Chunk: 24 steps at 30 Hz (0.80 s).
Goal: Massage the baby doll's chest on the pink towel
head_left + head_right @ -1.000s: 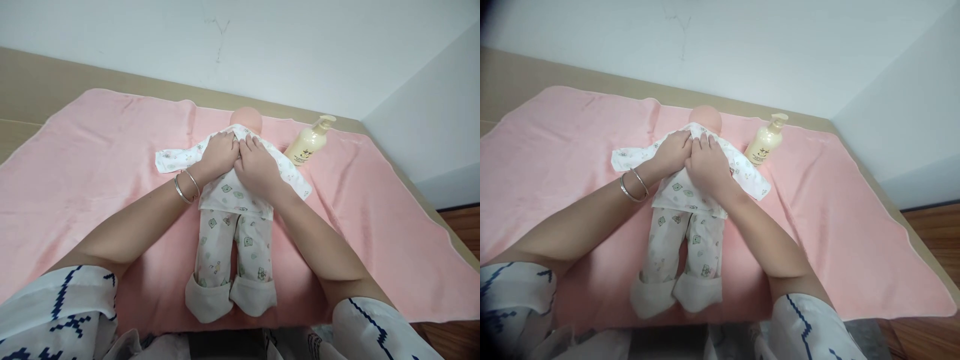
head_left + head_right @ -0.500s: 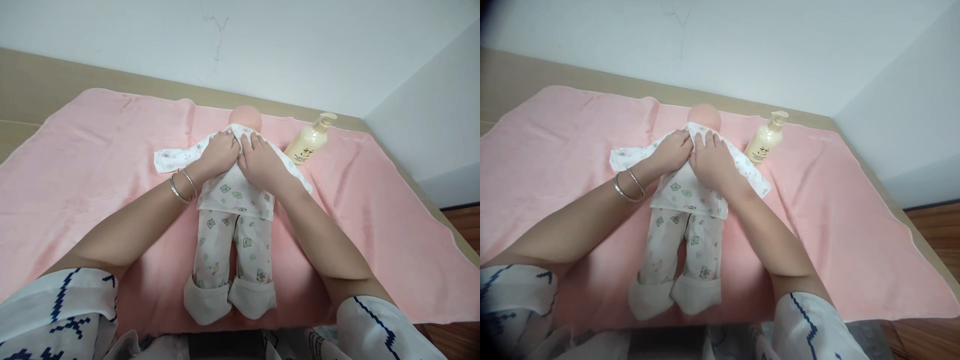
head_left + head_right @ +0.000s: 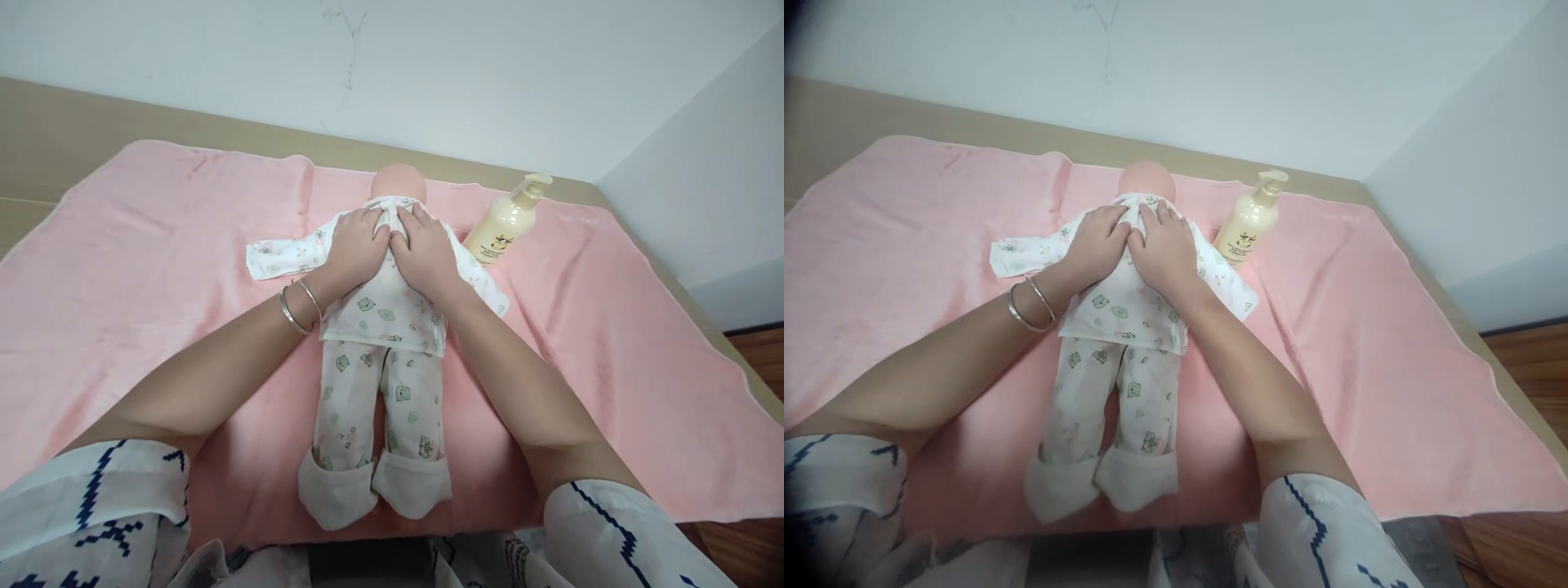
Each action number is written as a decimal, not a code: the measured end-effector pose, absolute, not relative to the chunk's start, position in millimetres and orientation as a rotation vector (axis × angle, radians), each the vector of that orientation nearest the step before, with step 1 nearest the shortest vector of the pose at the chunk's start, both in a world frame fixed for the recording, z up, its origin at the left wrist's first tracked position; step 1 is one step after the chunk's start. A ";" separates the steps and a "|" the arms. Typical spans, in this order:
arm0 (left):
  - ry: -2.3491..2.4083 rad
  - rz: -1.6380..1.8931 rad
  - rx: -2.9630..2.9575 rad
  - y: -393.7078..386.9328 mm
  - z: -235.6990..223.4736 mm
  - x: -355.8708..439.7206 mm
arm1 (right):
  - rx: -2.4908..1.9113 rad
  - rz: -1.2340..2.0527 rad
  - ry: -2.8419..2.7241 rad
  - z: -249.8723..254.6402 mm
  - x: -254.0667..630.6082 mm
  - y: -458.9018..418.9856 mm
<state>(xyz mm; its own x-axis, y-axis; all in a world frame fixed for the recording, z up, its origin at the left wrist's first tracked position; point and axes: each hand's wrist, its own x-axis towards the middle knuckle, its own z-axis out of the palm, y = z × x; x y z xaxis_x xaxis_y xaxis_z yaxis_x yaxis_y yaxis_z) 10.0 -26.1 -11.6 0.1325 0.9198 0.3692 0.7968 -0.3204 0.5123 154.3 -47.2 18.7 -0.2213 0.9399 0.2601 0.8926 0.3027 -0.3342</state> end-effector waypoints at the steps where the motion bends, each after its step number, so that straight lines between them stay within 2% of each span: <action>1: 1.707 0.950 2.212 -26.1 -11.8 10.0 | -1.622 0.155 -2.161 17.2 154.4 -47.1; 15: 1.711 0.956 2.257 -25.2 -12.3 9.2 | -1.646 0.130 -2.164 18.6 153.6 -48.6; 24: 1.758 0.715 2.385 -66.9 24.4 17.7 | -1.644 0.200 -2.223 22.1 159.6 -44.3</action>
